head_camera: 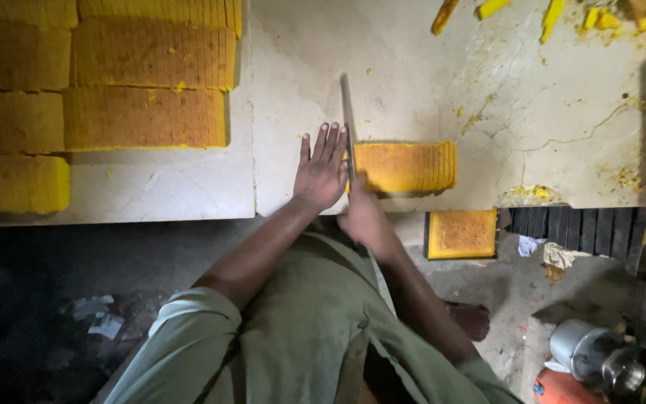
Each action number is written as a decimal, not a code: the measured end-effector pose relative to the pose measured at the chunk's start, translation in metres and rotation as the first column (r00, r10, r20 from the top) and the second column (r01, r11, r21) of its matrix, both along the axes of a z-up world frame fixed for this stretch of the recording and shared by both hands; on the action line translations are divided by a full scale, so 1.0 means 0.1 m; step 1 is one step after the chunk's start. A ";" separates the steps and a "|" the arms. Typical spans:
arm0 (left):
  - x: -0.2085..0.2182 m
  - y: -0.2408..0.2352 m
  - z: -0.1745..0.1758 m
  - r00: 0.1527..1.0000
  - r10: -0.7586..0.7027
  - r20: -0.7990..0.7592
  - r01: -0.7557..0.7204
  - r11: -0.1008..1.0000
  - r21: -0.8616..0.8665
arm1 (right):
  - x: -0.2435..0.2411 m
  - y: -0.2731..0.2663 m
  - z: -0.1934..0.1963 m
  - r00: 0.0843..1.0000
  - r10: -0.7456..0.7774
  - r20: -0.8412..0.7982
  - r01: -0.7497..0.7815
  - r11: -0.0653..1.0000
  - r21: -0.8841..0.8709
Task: The person uses a long knife to slice a rectangular block of yellow dough into smaller pieces on a white countertop. They then place the cut pieces into a black tray and wrap them in yellow paper.
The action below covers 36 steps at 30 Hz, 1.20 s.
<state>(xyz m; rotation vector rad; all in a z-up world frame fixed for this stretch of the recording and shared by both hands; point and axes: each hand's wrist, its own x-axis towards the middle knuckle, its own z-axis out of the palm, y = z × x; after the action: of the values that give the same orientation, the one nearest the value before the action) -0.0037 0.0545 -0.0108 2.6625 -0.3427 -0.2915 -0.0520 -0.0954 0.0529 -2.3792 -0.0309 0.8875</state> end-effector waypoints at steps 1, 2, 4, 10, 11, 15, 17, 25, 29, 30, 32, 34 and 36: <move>-0.04 0.01 0.01 1.000 -0.005 0.000 0.005 1.000 0.030 | -0.24 -0.07 0.07 1.000 0.016 -0.017 -0.015 0.999 0.051; 0.00 0.00 0.01 1.000 -0.011 0.009 0.011 0.998 0.059 | -0.43 -0.16 0.11 0.999 0.021 -0.027 -0.018 0.996 0.090; 0.05 -0.02 0.02 1.000 -0.014 -0.004 0.014 0.999 0.046 | -0.90 -0.40 0.18 0.995 -0.028 -0.092 0.041 0.989 0.142; 0.05 -0.03 -0.02 1.000 -0.013 -0.022 0.015 0.997 0.071 | -0.91 -0.24 -0.54 0.978 0.024 0.208 -0.050 0.991 0.122; 0.03 -0.03 -0.02 1.000 -0.010 -0.018 0.011 0.998 0.063 | -0.76 -0.18 -0.60 0.909 -0.056 0.414 0.001 0.991 0.133; 0.05 0.03 0.03 0.999 -0.033 -0.038 0.034 0.999 0.022 | -0.06 -0.07 -0.36 0.999 -0.008 0.036 0.009 1.000 -0.025; 0.07 0.07 0.05 0.998 -0.027 -0.050 0.029 0.999 0.034 | 0.24 0.07 -0.20 0.998 -0.017 0.054 0.018 1.000 -0.020; 0.01 0.07 0.12 0.999 -0.001 -0.039 0.004 0.997 0.074 | -0.72 -0.12 0.38 0.999 0.048 0.004 -0.048 0.989 0.141; 0.04 0.05 0.10 0.999 0.001 -0.034 0.002 0.995 0.096 | -0.96 -0.14 0.20 0.967 -0.055 -0.247 0.058 0.998 0.004; 0.05 0.05 0.09 1.000 0.013 -0.022 -0.011 0.996 0.090 | -0.88 -0.08 0.09 0.954 -0.117 -0.278 0.120 0.993 -0.006; 0.01 0.04 0.06 0.999 0.031 0.005 -0.032 0.997 0.075 | -0.66 0.09 -0.17 0.912 -0.243 -0.332 0.246 0.969 -0.033; -0.02 0.06 0.05 1.000 0.030 0.002 -0.030 0.999 0.025 | -0.45 0.11 -0.27 0.959 -0.223 -0.176 0.230 0.973 0.017; -0.03 0.07 0.06 0.997 0.076 0.017 -0.075 0.997 -0.030 | -0.21 0.09 -0.27 0.978 -0.056 0.199 0.039 0.995 0.089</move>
<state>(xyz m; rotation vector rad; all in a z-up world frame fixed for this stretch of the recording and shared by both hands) -0.0067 0.0617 -0.0048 2.6436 -0.2494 -0.2375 -0.0731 -0.0862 0.0255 -2.3711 -0.0885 0.6082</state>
